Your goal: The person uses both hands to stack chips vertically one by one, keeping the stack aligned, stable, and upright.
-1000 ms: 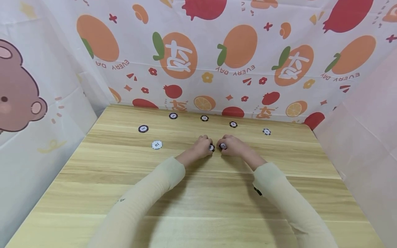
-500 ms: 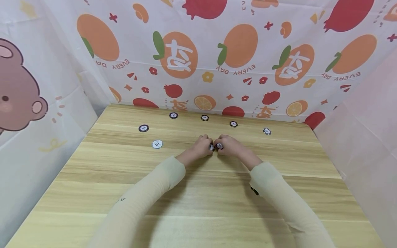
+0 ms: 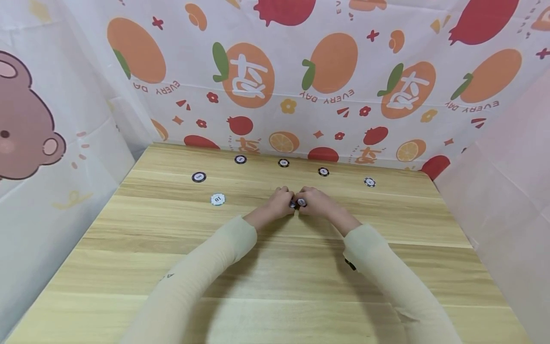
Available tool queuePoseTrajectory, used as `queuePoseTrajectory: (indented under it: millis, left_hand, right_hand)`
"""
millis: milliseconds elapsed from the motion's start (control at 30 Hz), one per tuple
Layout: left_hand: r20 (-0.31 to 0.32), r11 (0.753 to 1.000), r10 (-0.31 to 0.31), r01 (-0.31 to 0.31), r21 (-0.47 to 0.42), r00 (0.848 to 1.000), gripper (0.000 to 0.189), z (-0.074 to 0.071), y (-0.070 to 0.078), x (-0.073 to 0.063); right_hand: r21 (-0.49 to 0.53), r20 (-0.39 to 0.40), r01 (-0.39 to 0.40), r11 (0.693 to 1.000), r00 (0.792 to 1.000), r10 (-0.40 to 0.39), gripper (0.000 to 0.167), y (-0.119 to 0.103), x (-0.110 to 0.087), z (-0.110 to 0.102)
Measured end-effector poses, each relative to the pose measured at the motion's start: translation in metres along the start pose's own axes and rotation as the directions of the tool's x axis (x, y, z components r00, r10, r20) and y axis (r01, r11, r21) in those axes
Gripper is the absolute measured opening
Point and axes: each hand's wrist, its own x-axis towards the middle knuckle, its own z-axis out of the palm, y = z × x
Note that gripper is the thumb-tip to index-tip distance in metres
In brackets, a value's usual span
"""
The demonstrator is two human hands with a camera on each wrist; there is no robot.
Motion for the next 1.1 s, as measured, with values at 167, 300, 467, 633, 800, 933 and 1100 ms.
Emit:
queuePoseTrajectory:
  millis: [167,300,467,633,800,933,1100]
  left_hand:
    - [-0.002,1.000,0.006,-0.006,-0.001,1.000,0.030,0.000,0.000,0.000]
    - [-0.005,1.000,0.007,-0.007,-0.006,1.000,0.031,0.000,0.000,0.000]
    - [-0.010,0.999,0.031,-0.032,-0.029,0.999,0.031,0.001,-0.004,0.000]
    - [-0.007,0.996,0.059,-0.059,-0.072,0.998,0.035,0.000,-0.009,-0.001]
    - [-0.009,0.992,0.056,-0.057,-0.113,0.998,0.037,-0.002,-0.013,-0.003]
    - [-0.025,0.989,0.060,-0.063,-0.131,0.998,0.036,-0.002,-0.014,-0.003]
    - [-0.053,0.987,0.073,-0.079,-0.139,0.996,0.044,-0.002,-0.015,-0.003]
  right_hand:
    - [0.001,0.004,0.007,1.000,1.000,-0.007,0.024,-0.003,0.001,-0.002]
    - [0.000,0.001,0.011,1.000,1.000,-0.011,0.025,-0.005,0.001,-0.002]
    - [-0.013,-0.008,0.031,0.999,0.999,-0.031,0.027,-0.005,0.002,0.000]
    - [-0.014,-0.015,0.032,0.999,0.999,-0.032,0.030,-0.006,0.003,0.002]
    - [-0.012,-0.003,-0.003,1.000,1.000,0.003,0.034,-0.008,0.005,0.004]
    - [-0.016,-0.002,-0.019,1.000,1.000,0.019,0.036,-0.010,0.006,0.006]
    - [-0.053,-0.008,-0.020,0.998,1.000,0.020,0.038,-0.008,0.007,0.010]
